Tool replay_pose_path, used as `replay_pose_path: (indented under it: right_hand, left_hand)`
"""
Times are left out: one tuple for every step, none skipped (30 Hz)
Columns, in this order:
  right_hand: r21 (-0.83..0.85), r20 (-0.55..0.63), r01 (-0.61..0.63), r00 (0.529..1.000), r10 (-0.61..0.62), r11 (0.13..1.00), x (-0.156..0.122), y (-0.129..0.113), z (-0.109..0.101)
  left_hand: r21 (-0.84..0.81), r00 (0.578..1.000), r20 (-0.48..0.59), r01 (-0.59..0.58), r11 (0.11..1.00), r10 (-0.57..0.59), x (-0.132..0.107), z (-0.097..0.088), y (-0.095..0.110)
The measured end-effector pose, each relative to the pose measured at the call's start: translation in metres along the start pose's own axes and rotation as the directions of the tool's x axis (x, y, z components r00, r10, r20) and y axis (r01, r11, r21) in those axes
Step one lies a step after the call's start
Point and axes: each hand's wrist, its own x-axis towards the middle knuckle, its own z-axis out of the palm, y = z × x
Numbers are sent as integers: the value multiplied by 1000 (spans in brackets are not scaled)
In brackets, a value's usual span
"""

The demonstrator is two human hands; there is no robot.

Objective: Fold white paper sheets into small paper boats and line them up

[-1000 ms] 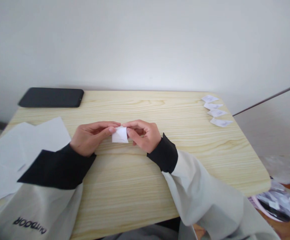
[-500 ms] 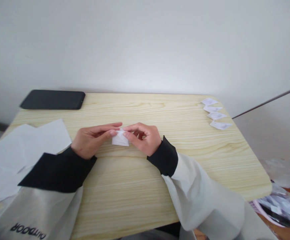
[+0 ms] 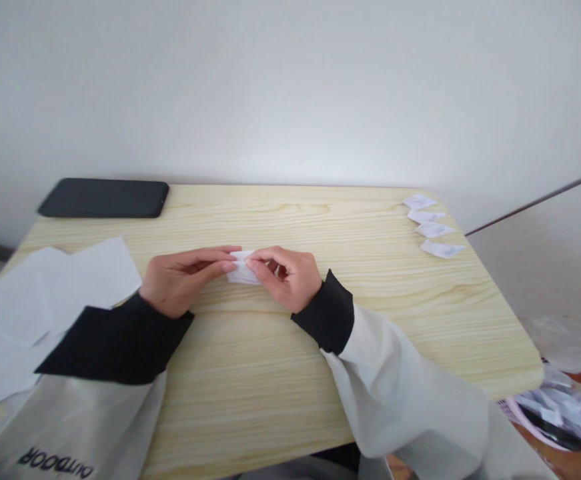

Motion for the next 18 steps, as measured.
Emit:
replay_pose_path:
  right_hand:
    - [-15, -3, 16, 1000, -16, 1000, 0, 0, 0]
    - [-30, -3, 29, 1000, -29, 999, 1, 0, -1]
    - [-45, -4, 41, 999, -41, 998, 1, 0, -1]
    - [-59, -7, 50, 999, -50, 997, 1, 0, -1]
    - [-72, -13, 56, 998, -57, 996, 2, 0, -1]
    - [-80, -20, 62, 998, -63, 995, 2, 0, -1]
    - [-83, -26, 68, 997, -71, 994, 2, 0, -1]
    - [-81, -31, 79, 996, -81, 994, 3, 0, -1]
    - [-79, -40, 92, 995, -95, 993, 3, 0, -1]
    - [-77, -52, 105, 993, -109, 991, 3, 1, 0]
    - [-76, -68, 113, 991, -118, 991, 4, 1, 0]
    - [-74, -85, 114, 989, -120, 991, 4, 2, 0]
    - [-68, -97, 106, 989, -113, 992, 4, 2, 0]
    - [-59, -99, 93, 990, -99, 994, 5, 3, 1]
    - [-46, -91, 78, 992, -82, 996, 5, 3, 1]
    - [-30, -70, 65, 995, -67, 997, 5, 3, 1]
    - [-13, -46, 54, 997, -54, 998, 5, 3, 1]
    - [3, -24, 42, 999, -42, 999, 5, 2, 2]
  left_hand:
    - [12, 1000, -10, -10, 1000, 10, 0, 0, 0]
    - [23, 1000, -18, -18, 1000, 18, -1, 1, 0]
    - [29, 999, -24, -24, 999, 25, -1, 1, 0]
    - [32, 999, -30, -28, 999, 29, -2, 1, 0]
    - [31, 999, -34, -30, 999, 31, -2, 1, 0]
    - [28, 999, -37, -31, 999, 32, -2, 1, 1]
    - [27, 999, -37, -28, 999, 29, -2, 1, 1]
    - [29, 999, -38, -25, 999, 26, -2, 1, 2]
    - [32, 999, -35, -20, 999, 21, -2, 1, 2]
    - [36, 999, -32, -14, 999, 15, -2, 1, 3]
    - [41, 1000, -28, -8, 999, 9, -1, 1, 3]
    - [48, 1000, -25, -2, 999, 3, -1, 1, 3]
    - [56, 1000, -23, 4, 998, -3, 0, 1, 3]
    - [66, 1000, -23, 9, 998, -8, 0, 1, 3]
    - [78, 1000, -24, 14, 997, -12, 0, 0, 3]
    - [93, 999, -28, 18, 996, -16, 1, 0, 2]
    - [107, 999, -28, 24, 994, -21, 1, 0, 2]
    - [119, 999, -26, 29, 992, -26, 1, -1, 2]
